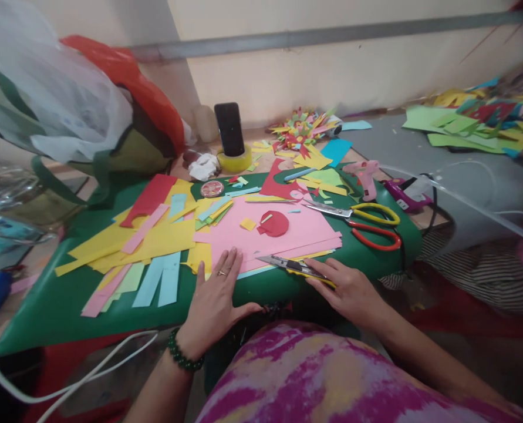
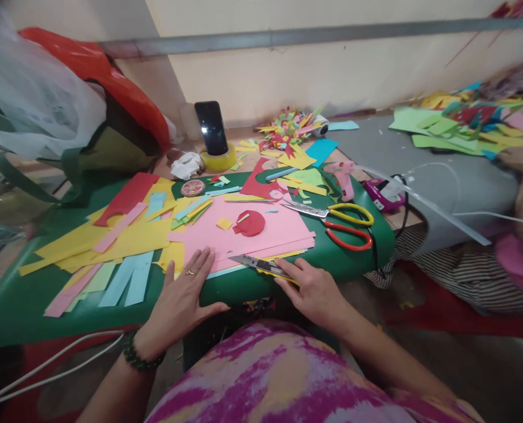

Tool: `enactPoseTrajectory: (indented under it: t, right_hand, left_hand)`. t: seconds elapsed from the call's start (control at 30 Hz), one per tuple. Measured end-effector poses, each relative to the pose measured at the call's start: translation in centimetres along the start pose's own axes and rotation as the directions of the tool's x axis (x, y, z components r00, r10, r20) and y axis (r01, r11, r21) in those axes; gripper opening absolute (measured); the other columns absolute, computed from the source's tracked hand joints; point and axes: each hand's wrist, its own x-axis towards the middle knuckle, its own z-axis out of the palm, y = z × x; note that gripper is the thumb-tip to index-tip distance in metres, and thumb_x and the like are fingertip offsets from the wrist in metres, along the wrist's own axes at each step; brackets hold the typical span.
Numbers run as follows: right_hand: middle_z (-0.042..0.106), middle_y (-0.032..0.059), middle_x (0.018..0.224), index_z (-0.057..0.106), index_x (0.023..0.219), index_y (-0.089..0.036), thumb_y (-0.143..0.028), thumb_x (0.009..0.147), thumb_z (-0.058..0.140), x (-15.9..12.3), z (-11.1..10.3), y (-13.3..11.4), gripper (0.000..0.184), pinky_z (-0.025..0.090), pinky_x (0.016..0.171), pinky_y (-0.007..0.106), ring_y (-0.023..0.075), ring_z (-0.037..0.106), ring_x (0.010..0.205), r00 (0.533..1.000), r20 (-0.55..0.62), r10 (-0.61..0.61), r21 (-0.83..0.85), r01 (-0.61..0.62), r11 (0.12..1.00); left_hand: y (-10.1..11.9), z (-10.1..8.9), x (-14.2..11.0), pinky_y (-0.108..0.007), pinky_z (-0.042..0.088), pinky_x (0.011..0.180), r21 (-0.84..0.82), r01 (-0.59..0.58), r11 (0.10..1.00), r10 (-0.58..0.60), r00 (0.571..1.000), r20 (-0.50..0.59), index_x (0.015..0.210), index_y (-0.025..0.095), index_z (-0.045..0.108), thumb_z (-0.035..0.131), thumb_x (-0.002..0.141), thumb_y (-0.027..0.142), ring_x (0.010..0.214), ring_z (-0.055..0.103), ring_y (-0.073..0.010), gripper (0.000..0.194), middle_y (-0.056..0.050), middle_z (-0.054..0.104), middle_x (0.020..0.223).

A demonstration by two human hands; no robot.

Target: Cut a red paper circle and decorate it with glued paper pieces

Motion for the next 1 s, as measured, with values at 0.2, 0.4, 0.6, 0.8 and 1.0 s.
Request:
enactPoseTrajectory:
  t: [0.2, 0.4, 0.6, 0.8, 1.0]
  right_hand:
    - [0.069, 0.0076, 0.088, 0.065, 0.125, -0.019, -0.034, 0.097, 0.048, 0.3, -0.2, 0.4, 0.036, 0.049, 0.056, 0.024, 0.0158, 0.067, 0.067, 1.000, 0.004, -0.031, 0.009, 0.031, 0.999]
    - [0.068, 0.0059, 0.082, 0.065, 0.125, -0.019, -0.034, 0.096, 0.049, 0.7, 0.1, -0.2, 0.036, 0.045, 0.052, 0.024, 0.0141, 0.064, 0.059, 0.998, 0.018, -0.053, 0.009, 0.053, 0.999]
    - [0.068, 0.0059, 0.084, 0.065, 0.126, -0.020, -0.034, 0.096, 0.050, 0.9, 0.4, -1.4, 0.036, 0.045, 0.054, 0.023, 0.0140, 0.065, 0.062, 0.998, 0.040, -0.038, 0.014, 0.038, 0.999]
    - [0.068, 0.0053, 0.084, 0.066, 0.124, -0.020, -0.034, 0.095, 0.052, 1.2, 1.0, -2.6, 0.036, 0.044, 0.051, 0.025, 0.0170, 0.067, 0.062, 0.999, 0.032, -0.042, -0.007, 0.042, 0.999]
    - [0.069, 0.0048, 0.084, 0.066, 0.124, -0.020, -0.033, 0.095, 0.051, 1.1, 0.9, -2.5, 0.035, 0.044, 0.052, 0.025, 0.0164, 0.067, 0.063, 0.999, 0.023, -0.042, -0.004, 0.042, 0.999]
  left_hand:
    - [0.0, 0.0, 0.0, -0.064, 0.021, 0.113, -0.005, 0.005, 1.000, -0.005, 1.000, 0.011, 0.155, 0.017, 0.018, 0.047, 0.077, 0.078, 0.144, 0.031, -0.0359, 0.103, -0.018, 0.032, 0.156]
    - [-0.1, 0.1, 0.1, -0.065, 0.022, 0.112, -0.004, -0.002, 1.000, 0.002, 1.000, 0.010, 0.155, 0.016, 0.017, 0.046, 0.076, 0.080, 0.143, 0.032, -0.0366, 0.106, -0.018, 0.033, 0.156]
    - [-0.1, 0.3, 0.0, -0.063, 0.021, 0.113, 0.003, -0.004, 1.000, 0.004, 1.000, -0.009, 0.156, 0.016, 0.016, 0.043, 0.076, 0.081, 0.143, 0.032, -0.0362, 0.106, -0.018, 0.033, 0.156]
    - [-0.1, 0.5, 0.0, -0.063, 0.021, 0.113, -0.015, -0.018, 1.000, 0.018, 1.000, -0.024, 0.156, 0.016, 0.013, 0.046, 0.075, 0.081, 0.143, 0.032, -0.0361, 0.109, -0.019, 0.033, 0.156]
    - [-1.9, -0.1, -1.2, -0.062, 0.020, 0.114, -0.049, -0.009, 0.999, 0.005, 0.997, -0.072, 0.156, 0.017, 0.004, 0.047, 0.078, 0.077, 0.144, 0.032, -0.0345, 0.108, -0.021, 0.034, 0.155]
